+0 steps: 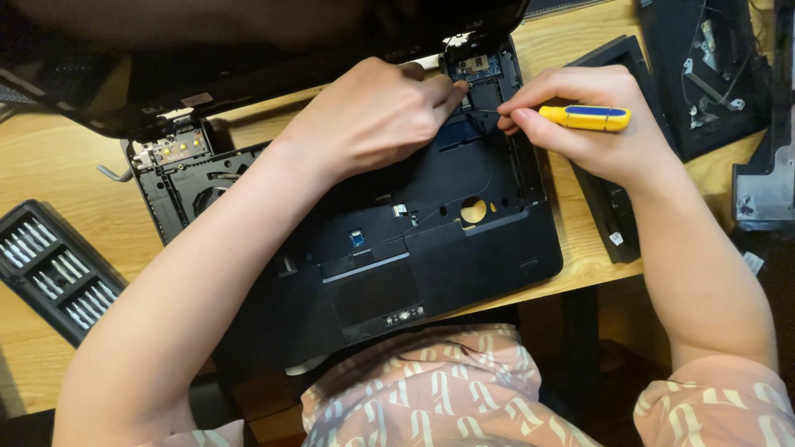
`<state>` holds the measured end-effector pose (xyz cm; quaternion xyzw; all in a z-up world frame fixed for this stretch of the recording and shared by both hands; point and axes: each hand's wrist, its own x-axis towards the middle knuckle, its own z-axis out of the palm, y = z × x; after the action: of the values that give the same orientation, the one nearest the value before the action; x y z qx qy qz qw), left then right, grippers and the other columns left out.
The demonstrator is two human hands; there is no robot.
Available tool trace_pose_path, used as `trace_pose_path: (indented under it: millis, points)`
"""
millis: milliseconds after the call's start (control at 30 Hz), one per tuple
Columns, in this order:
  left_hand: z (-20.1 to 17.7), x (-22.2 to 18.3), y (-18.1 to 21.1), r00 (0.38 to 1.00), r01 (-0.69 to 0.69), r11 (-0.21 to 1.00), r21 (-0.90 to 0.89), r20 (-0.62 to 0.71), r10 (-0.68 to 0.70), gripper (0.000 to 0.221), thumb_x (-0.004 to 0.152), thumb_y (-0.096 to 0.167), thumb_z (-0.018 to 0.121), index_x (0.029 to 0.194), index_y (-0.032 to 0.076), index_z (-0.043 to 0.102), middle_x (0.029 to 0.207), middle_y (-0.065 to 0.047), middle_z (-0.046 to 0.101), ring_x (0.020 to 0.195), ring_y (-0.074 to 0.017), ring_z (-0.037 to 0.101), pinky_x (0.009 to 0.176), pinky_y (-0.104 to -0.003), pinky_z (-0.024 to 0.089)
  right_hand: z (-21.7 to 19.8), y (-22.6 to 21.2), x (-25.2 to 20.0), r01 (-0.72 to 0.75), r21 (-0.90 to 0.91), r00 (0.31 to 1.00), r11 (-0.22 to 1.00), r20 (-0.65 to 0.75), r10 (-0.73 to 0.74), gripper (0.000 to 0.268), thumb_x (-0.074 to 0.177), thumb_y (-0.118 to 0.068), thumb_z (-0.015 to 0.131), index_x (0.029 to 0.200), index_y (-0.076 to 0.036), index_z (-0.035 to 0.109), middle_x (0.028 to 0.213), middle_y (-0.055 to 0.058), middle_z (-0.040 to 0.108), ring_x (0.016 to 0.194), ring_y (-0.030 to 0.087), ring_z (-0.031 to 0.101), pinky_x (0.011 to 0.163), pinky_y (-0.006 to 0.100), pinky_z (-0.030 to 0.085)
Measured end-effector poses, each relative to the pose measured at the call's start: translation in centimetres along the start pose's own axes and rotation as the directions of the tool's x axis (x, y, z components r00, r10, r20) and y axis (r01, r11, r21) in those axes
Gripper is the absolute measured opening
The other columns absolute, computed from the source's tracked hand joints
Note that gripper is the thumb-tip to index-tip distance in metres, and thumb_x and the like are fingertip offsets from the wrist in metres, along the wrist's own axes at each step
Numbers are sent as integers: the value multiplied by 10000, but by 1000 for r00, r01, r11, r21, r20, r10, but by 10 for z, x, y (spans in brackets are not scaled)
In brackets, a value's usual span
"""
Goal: Repairing a laptop by removing internal components and then reinstalling the top casing and keyboard.
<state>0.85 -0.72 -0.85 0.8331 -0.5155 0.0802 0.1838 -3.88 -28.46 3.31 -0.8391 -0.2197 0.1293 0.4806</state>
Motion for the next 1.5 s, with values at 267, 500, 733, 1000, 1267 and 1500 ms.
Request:
trace_pose_path:
  millis: [267, 500, 733, 1000, 1267, 1500]
  points:
    - [-1, 1, 0, 1000, 21, 998, -57, 8, -21, 290, 1016, 143, 561, 1190, -34, 711, 767, -184, 705, 586, -299, 701, 504, -400, 559, 3, -4, 3, -6, -6, 1000, 1000, -9, 5, 97, 1021, 4, 681, 1108, 30, 715, 1039, 117, 750, 964, 162, 744, 860, 267, 595]
    - [0, 0, 1, 1000, 24, 998, -63, -14, -25, 278, 1032, 134, 560, 1178, -45, 715, 764, -184, 705, 595, -289, 706, 509, -390, 564, 3, -2, 1, -24, 16, 999, 1000, -23, 24, 100, 1030, 4, 679, 1117, 36, 718, 1054, 121, 752, 983, 163, 745, 881, 265, 596]
    - [-1, -1, 1, 998, -13, 1000, -18, -65, 12, 275, 1011, 134, 573, 1157, -44, 723, 799, -171, 715, 600, -288, 704, 511, -389, 565, 3, 0, 1, -42, 96, 999, 994, -28, 45, 102, 1046, -1, 669, 1122, 48, 717, 1075, 127, 751, 999, 173, 748, 916, 280, 608]
    - [0, 0, 3, 1000, 19, 1000, -13, -17, -20, 268, 1036, 149, 570, 1130, -49, 724, 758, -175, 701, 575, -287, 694, 497, -393, 557, 7, -2, 6, -147, 175, 982, 974, -92, 165, 134, 1050, -27, 682, 1119, 78, 729, 1028, 148, 756, 933, 187, 758, 836, 268, 603]
    - [3, 1, 3, 1000, 28, 1000, -12, -9, -29, 250, 1009, 138, 583, 1111, -38, 728, 753, -170, 695, 583, -287, 694, 501, -396, 554, 12, -15, 25, -231, 256, 950, 939, -147, 274, 192, 1081, -106, 665, 1040, 75, 713, 958, 156, 758, 836, 212, 772, 688, 245, 566]
    - [5, 1, 6, 999, 22, 999, 23, -32, -21, 229, 999, 150, 608, 1060, -37, 727, 735, -148, 691, 579, -290, 688, 493, -400, 547, 17, -14, 32, -202, 197, 958, 959, -165, 236, 227, 1094, -143, 655, 1043, 77, 680, 918, 137, 742, 807, 204, 776, 634, 248, 576]
